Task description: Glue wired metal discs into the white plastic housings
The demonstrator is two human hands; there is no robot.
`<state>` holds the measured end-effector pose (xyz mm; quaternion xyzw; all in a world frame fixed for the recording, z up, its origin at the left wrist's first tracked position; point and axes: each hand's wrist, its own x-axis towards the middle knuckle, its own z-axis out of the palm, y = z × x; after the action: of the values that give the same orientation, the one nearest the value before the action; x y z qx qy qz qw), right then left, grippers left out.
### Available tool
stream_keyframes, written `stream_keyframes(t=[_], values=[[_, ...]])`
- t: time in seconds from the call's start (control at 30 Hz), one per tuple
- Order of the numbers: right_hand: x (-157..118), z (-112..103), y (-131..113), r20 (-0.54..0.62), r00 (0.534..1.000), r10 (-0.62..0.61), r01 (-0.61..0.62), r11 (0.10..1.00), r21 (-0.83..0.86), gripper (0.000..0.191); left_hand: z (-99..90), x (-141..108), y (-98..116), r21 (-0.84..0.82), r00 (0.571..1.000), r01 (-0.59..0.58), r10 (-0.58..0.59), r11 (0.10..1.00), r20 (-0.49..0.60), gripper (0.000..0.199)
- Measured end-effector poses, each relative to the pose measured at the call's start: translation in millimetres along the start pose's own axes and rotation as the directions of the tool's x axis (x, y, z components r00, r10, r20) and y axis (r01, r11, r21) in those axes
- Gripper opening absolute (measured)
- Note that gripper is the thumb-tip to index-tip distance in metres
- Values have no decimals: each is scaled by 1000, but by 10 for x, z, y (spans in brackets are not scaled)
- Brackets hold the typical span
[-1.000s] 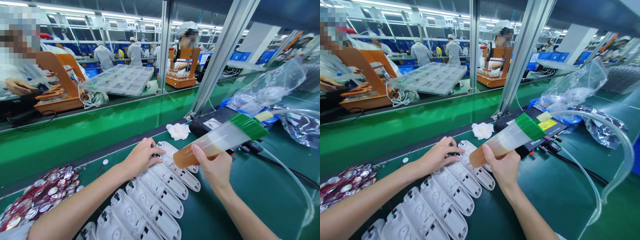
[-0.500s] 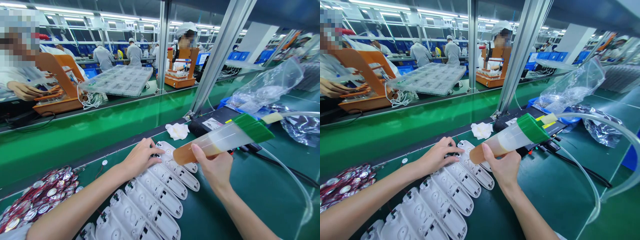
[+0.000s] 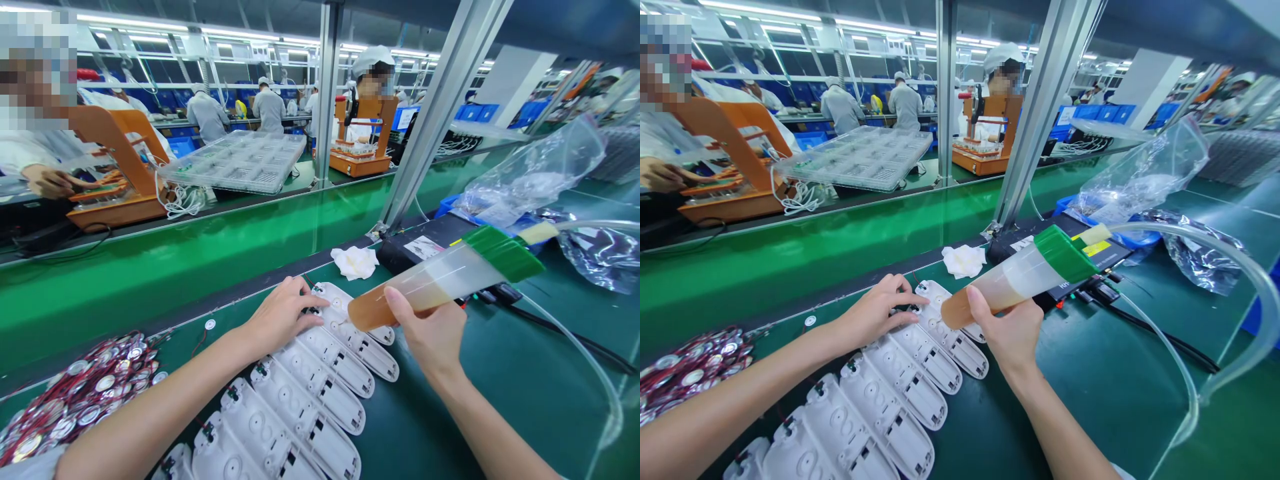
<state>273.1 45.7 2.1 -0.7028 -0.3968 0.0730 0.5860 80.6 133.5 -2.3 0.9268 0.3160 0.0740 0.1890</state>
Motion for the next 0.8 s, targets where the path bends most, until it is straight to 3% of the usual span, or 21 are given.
stream_keyframes(t=[0.33, 0.47, 0.6, 0.73, 0.8], values=[[13, -18, 35, 2, 993, 114, -114, 989, 91, 39, -3, -2, 5, 3, 1000, 2, -2, 1000, 1, 28], [9, 14, 75, 29, 984, 175, -176, 947, 269, 37, 6, -6, 7, -12, 1000, 2, -2, 1000, 8, 28], [59, -11, -50, -39, 964, 261, -201, 821, 535, 39, -19, -4, 12, -52, 1000, 17, -16, 998, 27, 29], [30, -399, -271, -141, 903, 406, -202, 691, 694, 33, -142, -23, 29, -135, 998, 66, -68, 989, -8, 32], [-70, -739, -292, -217, 890, 402, -185, 752, 633, 24, -224, -60, 40, -151, 995, 94, -100, 984, -28, 29]])
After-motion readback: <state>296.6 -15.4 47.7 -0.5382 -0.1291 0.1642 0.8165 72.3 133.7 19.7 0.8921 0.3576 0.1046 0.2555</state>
